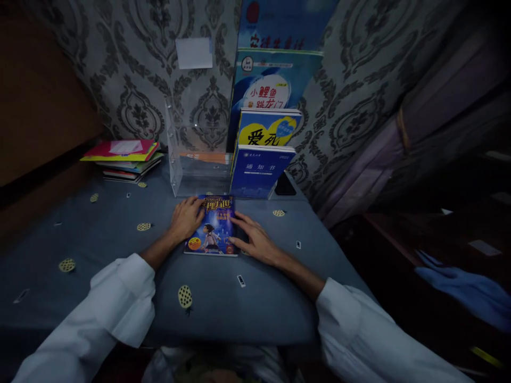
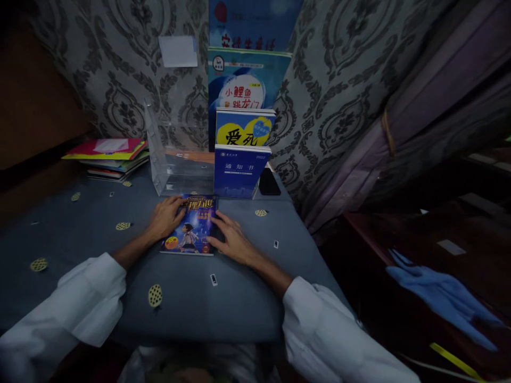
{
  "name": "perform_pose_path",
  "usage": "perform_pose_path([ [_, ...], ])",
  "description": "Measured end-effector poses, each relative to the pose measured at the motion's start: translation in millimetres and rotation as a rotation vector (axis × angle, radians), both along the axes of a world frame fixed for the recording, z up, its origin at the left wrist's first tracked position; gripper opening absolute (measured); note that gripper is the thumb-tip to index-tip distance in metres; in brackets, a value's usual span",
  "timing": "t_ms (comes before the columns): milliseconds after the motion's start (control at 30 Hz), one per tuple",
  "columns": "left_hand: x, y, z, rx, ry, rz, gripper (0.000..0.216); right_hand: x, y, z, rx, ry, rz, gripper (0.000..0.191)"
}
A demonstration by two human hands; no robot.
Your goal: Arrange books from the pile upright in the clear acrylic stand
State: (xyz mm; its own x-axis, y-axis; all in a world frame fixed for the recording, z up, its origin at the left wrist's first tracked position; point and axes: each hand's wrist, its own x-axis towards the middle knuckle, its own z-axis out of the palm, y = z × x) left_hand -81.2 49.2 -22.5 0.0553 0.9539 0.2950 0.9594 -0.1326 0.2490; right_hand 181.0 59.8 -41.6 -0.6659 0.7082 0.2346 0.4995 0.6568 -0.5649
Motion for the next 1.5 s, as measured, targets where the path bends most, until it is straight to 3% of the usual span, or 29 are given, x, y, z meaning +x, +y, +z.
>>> perform_pose_path([
  [367,3.4,1.8,-0.5,-0.018,0.003,0.061,0.036,-40.4,55.2,6.3,0.105,-0.171,-0.241,0.063],
  [600,0.5,3.3,-1.0,-0.006,-0.003,0.026,0.035,-41.1,61.9,-3.6,0.149,-0.143,-0.259,0.067],
  [1000,-7.2,8.0,-4.7,0.009,-0.099,-0.025,0.035,-41.7,62.5,-1.2,0.136,-0.149,-0.257,0.068],
  [1133,-14.4,11.9,-5.4,0.021,-0.312,-0.041,0.034,-42.7,55.8,0.0,0.139,-0.171,-0.254,0.070],
  [1333,-15.1,19.6,-7.0,-0.022,-0.939,0.000,0.029,-41.0,47.7,-3.0,0.126,-0.150,-0.231,0.073],
  [1500,-1.6,18.1,-5.7,-0.091,-1.606,0.261,0.040,-38.5,42.6,-1.7,0.119,-0.156,-0.235,0.070],
])
